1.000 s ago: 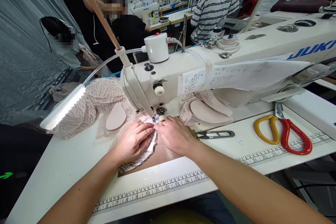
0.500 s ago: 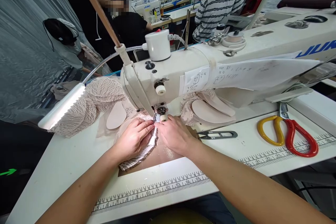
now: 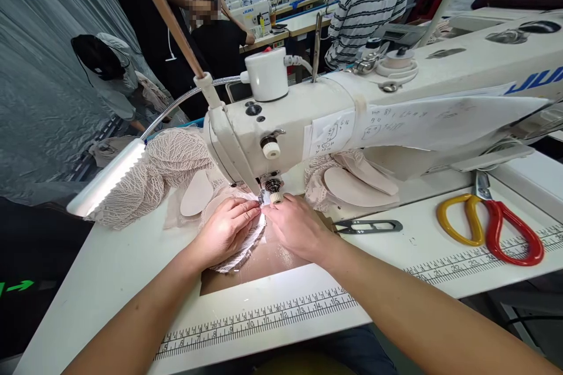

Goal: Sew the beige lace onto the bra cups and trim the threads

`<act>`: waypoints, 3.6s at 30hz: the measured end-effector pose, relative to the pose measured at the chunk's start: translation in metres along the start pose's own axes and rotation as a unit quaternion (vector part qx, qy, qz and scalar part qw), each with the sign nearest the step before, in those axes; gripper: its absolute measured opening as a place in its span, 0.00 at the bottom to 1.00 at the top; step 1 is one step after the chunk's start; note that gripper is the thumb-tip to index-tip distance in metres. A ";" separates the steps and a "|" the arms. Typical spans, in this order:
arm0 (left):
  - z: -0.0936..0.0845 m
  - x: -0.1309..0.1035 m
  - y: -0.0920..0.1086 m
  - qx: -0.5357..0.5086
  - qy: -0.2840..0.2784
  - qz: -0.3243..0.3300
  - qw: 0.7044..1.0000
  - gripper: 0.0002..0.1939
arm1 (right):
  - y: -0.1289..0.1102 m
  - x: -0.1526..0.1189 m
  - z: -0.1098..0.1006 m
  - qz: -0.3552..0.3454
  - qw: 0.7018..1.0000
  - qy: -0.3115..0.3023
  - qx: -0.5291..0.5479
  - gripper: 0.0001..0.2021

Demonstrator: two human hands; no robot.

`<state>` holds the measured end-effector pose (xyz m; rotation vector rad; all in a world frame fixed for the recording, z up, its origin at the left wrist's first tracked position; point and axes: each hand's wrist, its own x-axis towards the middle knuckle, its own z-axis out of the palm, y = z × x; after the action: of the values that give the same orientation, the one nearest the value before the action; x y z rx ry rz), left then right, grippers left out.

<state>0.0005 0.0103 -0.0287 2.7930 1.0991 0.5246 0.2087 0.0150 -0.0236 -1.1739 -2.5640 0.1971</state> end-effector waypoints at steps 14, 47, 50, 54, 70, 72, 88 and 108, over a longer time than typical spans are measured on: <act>-0.005 0.002 -0.003 0.019 -0.009 -0.049 0.999 0.20 | 0.000 0.002 0.000 0.001 1.000 -0.013 -0.001 0.16; -0.045 0.022 -0.075 -0.468 0.081 -0.363 0.802 0.22 | 0.003 0.001 -0.001 -0.006 0.998 0.033 0.050 0.16; -0.044 0.021 -0.078 -0.471 0.089 -0.365 0.798 0.23 | 0.002 0.002 -0.002 -0.005 0.998 0.035 0.052 0.16; -0.046 0.020 -0.078 -0.473 0.091 -0.363 0.798 0.24 | 0.001 0.002 -0.003 -0.008 0.998 0.034 0.053 0.16; -0.047 0.014 -0.071 -0.440 0.107 -0.315 0.834 0.22 | 0.003 0.001 -0.001 0.004 1.000 0.001 0.031 0.17; -0.048 0.012 -0.068 -0.407 0.115 -0.301 0.855 0.16 | 0.002 0.001 -0.001 0.007 1.000 0.000 0.030 0.17; -0.018 -0.038 -0.009 0.097 0.120 0.022 0.988 0.06 | 0.003 0.001 0.000 -0.019 0.996 0.047 0.072 0.15; -0.017 -0.030 -0.002 0.138 0.195 0.091 0.967 0.02 | -0.011 0.002 -0.001 0.164 0.694 -0.208 0.669 0.28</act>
<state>-0.0268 -0.0094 -0.0215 3.1418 1.0519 1.0543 0.1994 0.0093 -0.0192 -0.8804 -1.5233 2.1368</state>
